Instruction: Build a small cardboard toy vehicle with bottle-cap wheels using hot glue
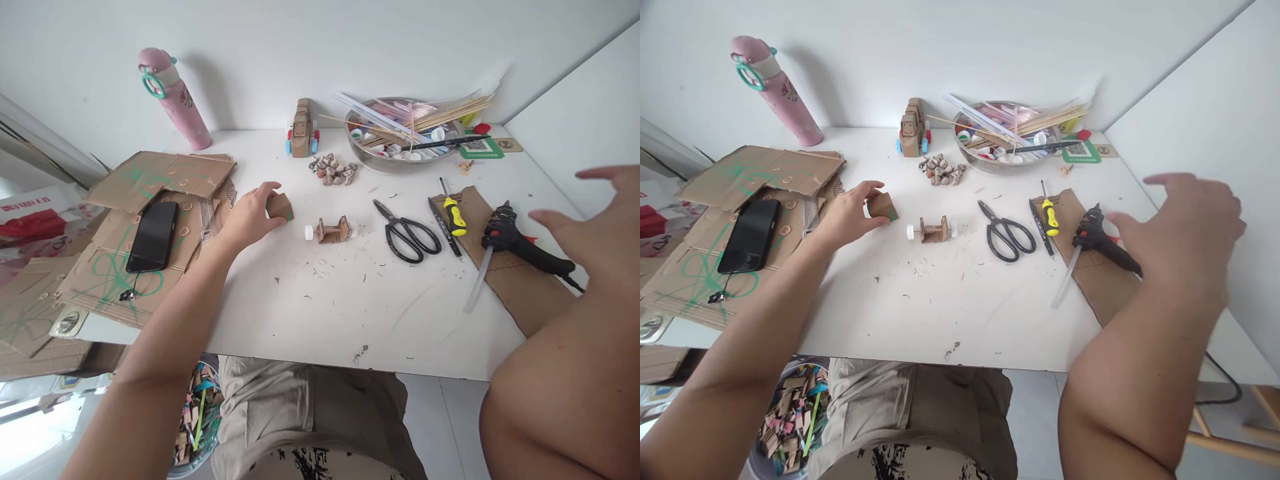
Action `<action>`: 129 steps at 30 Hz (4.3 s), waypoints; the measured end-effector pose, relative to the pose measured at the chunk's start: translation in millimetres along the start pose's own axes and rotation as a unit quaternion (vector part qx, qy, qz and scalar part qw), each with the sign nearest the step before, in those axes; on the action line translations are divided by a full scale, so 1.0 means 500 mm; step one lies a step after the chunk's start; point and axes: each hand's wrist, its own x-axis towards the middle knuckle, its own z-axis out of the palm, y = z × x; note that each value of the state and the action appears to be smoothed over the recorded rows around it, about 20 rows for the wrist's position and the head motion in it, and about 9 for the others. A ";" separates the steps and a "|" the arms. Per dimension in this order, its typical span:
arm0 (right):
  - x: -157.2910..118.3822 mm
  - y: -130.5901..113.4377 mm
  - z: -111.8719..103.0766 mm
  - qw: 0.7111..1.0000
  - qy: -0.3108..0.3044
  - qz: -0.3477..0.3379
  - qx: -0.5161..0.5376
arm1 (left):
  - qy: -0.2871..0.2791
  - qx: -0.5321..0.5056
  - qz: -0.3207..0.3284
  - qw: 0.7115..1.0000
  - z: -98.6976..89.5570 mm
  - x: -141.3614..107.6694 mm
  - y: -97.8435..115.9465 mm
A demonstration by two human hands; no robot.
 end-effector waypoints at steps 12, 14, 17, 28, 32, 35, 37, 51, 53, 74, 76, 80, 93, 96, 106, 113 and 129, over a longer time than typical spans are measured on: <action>-0.028 -0.443 0.088 0.870 -0.172 -0.293 0.358 | 0.146 -0.086 0.257 0.951 -0.006 -0.050 0.078; -0.020 -0.449 0.098 0.863 -0.180 -0.294 0.369 | 0.144 -0.096 0.277 0.945 0.005 -0.056 0.089; -0.022 -0.450 0.108 0.856 -0.183 -0.284 0.392 | 0.155 -0.125 0.296 0.934 0.023 -0.059 0.096; -0.035 -0.343 0.135 0.859 -0.184 -0.093 0.469 | 0.059 -0.158 0.172 0.971 0.058 -0.045 0.089; -0.052 -0.315 0.169 0.848 -0.186 -0.068 0.492 | -0.016 -0.130 0.091 0.987 0.072 -0.034 0.081; -0.067 -0.324 0.187 0.839 -0.197 -0.054 0.504 | -0.065 -0.105 0.041 0.992 0.075 -0.031 0.086; -0.072 -0.334 0.195 0.833 -0.206 -0.050 0.512 | -0.082 -0.087 0.023 0.993 0.073 -0.031 0.095; -0.088 -0.359 0.220 0.812 -0.243 -0.090 0.522 | -0.065 -0.097 0.034 0.993 0.080 -0.029 0.101; -0.088 -0.359 0.224 0.814 -0.240 -0.100 0.520 | -0.067 -0.096 0.037 0.992 0.082 -0.030 0.101; -0.082 -0.360 0.219 0.867 -0.191 -0.222 0.404 | -0.074 -0.078 0.053 0.993 0.078 -0.034 0.111; -0.082 -0.359 0.218 0.871 -0.201 -0.216 0.392 | -0.075 -0.077 0.054 0.993 0.078 -0.033 0.111; -0.083 -0.359 0.217 0.872 -0.200 -0.216 0.391 | -0.078 -0.077 0.054 0.992 0.076 -0.033 0.112; -0.084 -0.361 0.222 0.876 -0.182 -0.227 0.384 | -0.089 -0.100 0.080 0.988 0.064 -0.038 0.100; -0.084 -0.363 0.224 0.876 -0.175 -0.236 0.382 | -0.036 -0.139 0.099 0.985 0.071 -0.035 0.092; -0.083 -0.374 0.207 0.879 -0.217 -0.200 0.374 | -0.020 -0.201 0.203 0.958 0.128 -0.009 0.081; -0.078 -0.340 0.177 0.881 -0.257 -0.143 0.371 | -0.013 -0.199 0.183 0.963 0.119 -0.017 0.078; -0.095 -0.361 0.197 0.887 -0.202 -0.140 0.390 | -0.017 -0.217 0.134 0.967 0.117 -0.020 0.066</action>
